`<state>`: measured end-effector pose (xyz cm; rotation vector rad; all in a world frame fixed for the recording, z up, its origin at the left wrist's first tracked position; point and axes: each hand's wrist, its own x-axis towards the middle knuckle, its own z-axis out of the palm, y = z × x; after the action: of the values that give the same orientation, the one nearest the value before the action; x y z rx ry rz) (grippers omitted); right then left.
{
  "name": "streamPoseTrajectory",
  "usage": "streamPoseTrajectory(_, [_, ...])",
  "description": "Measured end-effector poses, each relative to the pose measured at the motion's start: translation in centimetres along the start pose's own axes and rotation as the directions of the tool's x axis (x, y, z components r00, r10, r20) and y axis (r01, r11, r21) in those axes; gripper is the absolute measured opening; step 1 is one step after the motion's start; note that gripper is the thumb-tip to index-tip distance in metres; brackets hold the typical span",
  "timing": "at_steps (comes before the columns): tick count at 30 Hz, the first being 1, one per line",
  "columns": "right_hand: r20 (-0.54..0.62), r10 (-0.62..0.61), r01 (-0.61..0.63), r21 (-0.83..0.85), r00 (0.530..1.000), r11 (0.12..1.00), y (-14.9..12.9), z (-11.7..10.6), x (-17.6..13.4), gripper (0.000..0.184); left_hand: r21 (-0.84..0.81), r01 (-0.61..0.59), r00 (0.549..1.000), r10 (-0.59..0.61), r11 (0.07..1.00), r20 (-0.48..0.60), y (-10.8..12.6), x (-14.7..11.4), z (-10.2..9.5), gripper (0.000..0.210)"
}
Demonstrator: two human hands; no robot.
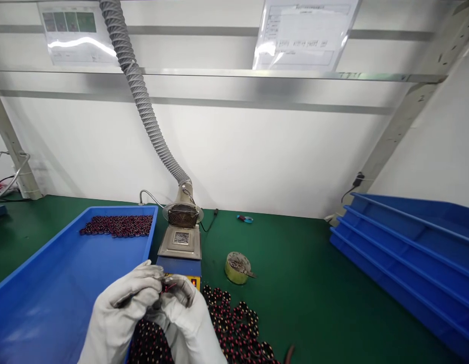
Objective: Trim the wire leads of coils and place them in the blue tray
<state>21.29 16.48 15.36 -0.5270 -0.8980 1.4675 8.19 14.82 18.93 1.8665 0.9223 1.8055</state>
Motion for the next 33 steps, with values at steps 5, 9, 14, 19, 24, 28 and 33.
streamPoseTrajectory(5, [0.011,0.029,-0.029,0.004,1.0,1.0,-0.1,0.1,-0.1,0.02,-0.144,0.17,0.969,-0.192,0.975,-0.157,-0.4,-0.1,-0.8,0.015])
streamPoseTrajectory(9, [-0.032,0.015,-0.015,0.0,0.999,1.0,-0.1,0.2,0.0,0.023,0.014,0.112,0.989,-0.113,0.994,0.09,0.0,0.3,-0.1,0.022])
streamPoseTrajectory(14, [0.049,0.029,-0.028,-0.02,0.998,0.999,-0.7,0.2,-0.2,0.019,-0.044,0.035,0.989,-0.041,0.998,-0.141,-0.4,0.1,0.0,0.007])
streamPoseTrajectory(19, [0.111,0.015,-0.014,-0.014,0.994,1.0,-1.5,0.3,-0.7,0.023,0.073,0.121,0.99,-0.116,0.99,-0.076,-0.3,-0.4,-0.8,0.024])
streamPoseTrajectory(24, [0.123,0.039,-0.04,0.001,0.992,0.999,-1.3,0.3,-1.2,0.027,0.216,-0.069,0.979,0.024,0.974,0.202,0.5,-0.2,0.1,0.044])
streamPoseTrajectory(28, [0.132,0.08,-0.079,-0.011,0.988,0.997,-0.9,-0.4,-0.5,0.032,0.035,-0.028,0.983,0.021,0.999,0.181,0.4,0.4,0.2,0.033])
streamPoseTrajectory(33, [0.15,0.151,-0.149,-0.023,0.977,0.989,0.0,-0.9,0.8,0.028,-0.238,0.125,0.989,-0.139,0.963,-0.044,-0.6,0.2,0.0,0.009])
